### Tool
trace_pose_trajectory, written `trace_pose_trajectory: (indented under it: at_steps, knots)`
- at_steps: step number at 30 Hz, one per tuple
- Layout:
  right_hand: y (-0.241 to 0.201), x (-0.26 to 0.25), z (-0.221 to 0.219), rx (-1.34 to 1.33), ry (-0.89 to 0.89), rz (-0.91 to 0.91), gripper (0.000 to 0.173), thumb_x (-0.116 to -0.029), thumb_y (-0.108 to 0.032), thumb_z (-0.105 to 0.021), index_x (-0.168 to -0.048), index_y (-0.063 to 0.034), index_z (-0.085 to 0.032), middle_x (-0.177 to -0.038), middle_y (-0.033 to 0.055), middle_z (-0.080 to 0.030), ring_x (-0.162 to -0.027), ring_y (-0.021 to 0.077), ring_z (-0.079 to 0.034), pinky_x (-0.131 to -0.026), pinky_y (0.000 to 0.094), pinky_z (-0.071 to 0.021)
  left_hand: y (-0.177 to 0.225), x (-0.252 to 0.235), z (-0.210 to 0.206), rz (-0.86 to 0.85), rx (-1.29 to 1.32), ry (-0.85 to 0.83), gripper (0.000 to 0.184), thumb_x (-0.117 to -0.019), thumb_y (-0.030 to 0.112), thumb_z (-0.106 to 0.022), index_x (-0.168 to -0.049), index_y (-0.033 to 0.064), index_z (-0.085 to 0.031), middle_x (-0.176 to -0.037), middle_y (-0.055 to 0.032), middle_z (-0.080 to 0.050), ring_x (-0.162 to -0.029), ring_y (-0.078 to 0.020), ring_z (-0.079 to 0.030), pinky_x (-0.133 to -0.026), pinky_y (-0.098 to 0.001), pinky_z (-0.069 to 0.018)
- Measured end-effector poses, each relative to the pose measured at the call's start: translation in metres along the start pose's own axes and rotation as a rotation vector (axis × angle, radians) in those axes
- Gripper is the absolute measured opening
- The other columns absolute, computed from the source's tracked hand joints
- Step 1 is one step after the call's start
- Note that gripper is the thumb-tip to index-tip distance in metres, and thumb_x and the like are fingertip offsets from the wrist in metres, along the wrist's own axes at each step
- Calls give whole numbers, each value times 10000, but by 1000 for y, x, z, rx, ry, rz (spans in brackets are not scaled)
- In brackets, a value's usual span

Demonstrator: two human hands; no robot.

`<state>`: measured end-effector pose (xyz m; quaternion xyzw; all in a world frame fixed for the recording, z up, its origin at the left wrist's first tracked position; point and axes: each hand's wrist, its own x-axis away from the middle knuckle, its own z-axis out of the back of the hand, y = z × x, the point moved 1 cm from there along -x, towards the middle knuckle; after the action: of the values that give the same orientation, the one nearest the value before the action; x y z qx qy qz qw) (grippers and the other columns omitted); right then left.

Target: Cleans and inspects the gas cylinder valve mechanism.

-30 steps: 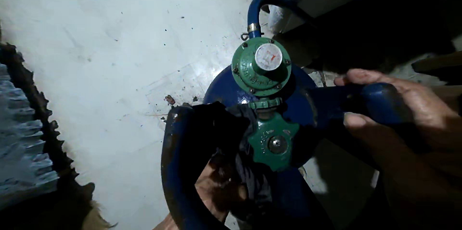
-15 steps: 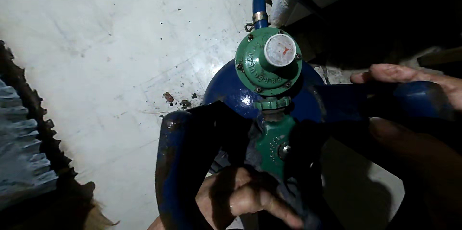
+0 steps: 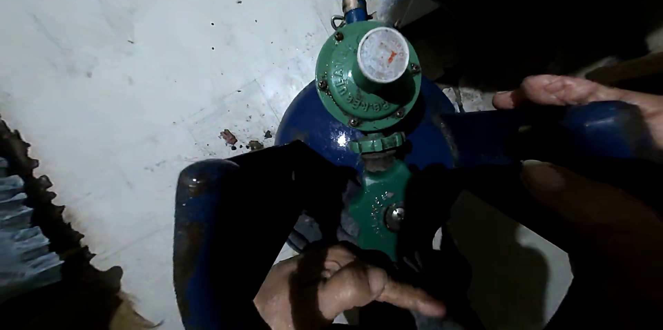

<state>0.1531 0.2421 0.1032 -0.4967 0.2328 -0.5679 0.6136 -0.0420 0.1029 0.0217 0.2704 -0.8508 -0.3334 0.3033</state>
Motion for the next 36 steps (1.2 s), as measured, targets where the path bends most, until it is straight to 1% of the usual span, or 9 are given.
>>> trace_pose_trajectory:
  at_steps: [2, 4, 7, 10, 14, 17, 22, 28, 36]
  knots:
    - [18, 9, 1, -38, 32, 185, 315, -855, 41, -593, -1131, 192, -575, -1036, 77, -686, -984, -62, -635, -836, 68, -518, 2, 6, 0, 59, -295, 49, 509, -1101, 408, -347, -1324, 113, -696, -1285, -22, -714, -1222, -59, -634, -1080, -300, -492]
    - [21, 16, 1, -36, 47, 215, 332, -889, -6, -589, -1188, 138, -586, -1138, 66, -681, -1088, -18, -633, -901, 115, -531, -4, 14, -3, 2, -653, 132, 525, -1110, 422, -319, -1367, 122, -665, -1087, -80, -756, -971, -112, -700, -886, -335, -554]
    - [24, 23, 3, -47, 27, 210, 355, -927, -16, -575, -1258, 111, -559, -1265, 66, -645, -1214, 14, -590, -1010, 163, -507, -11, 27, -3, -113, -965, 320, 466, -1116, 376, -348, -1204, 110, -721, -950, -91, -753, -855, -142, -710, -790, -321, -572]
    - [25, 30, 4, 22, 24, 167, 439, -978, -107, -565, -1403, -3, -527, -1347, -18, -621, -1198, -9, -592, -967, 164, -531, -12, 35, 7, -200, -710, 333, 401, -1113, 321, -389, -1114, 118, -735, -1016, -16, -748, -983, 0, -667, -896, -171, -512]
    - [22, 29, 3, 7, 18, 140, 451, -964, -78, -580, -1398, 26, -515, -1317, 0, -634, -1188, -8, -599, -961, 154, -529, -8, 17, 3, -154, 166, 34, 399, -1078, 431, -452, -1092, 192, -771, -1096, 48, -768, -1065, -38, -697, -965, -246, -555]
    - [22, 20, 1, -70, 39, 193, 361, -896, -6, -589, -1235, 117, -572, -1177, 45, -674, -1104, -21, -630, -920, 119, -530, -3, 5, -2, -61, -68, 81, 463, -1079, 428, -424, -1080, 130, -778, -1090, 7, -771, -1060, -57, -704, -965, -283, -567]
    - [27, 33, 2, 7, 42, 157, 451, -977, -116, -578, -1418, -32, -528, -1287, -47, -658, -1141, -18, -623, -919, 162, -558, -20, 17, 2, -160, -678, 276, 550, -1099, 483, -333, -1104, 126, -751, -1009, -23, -746, -996, -26, -671, -911, -253, -542]
    - [25, 33, 1, -26, 49, 152, 446, -981, -110, -554, -1423, -51, -536, -1299, -32, -657, -1127, -6, -633, -889, 159, -564, -6, -2, 1, -87, 172, 15, 400, -1060, 463, -479, -1096, 192, -769, -1128, 18, -763, -1083, -85, -706, -995, -288, -556]
    - [30, 33, 0, 37, 83, 174, 417, -996, -173, -554, -1403, -86, -559, -1244, -63, -676, -1077, -31, -640, -879, 153, -562, -12, -9, -5, -138, 213, -90, 424, -1061, 478, -472, -1114, 172, -761, -1160, 33, -748, -1143, -56, -667, -1036, -268, -520]
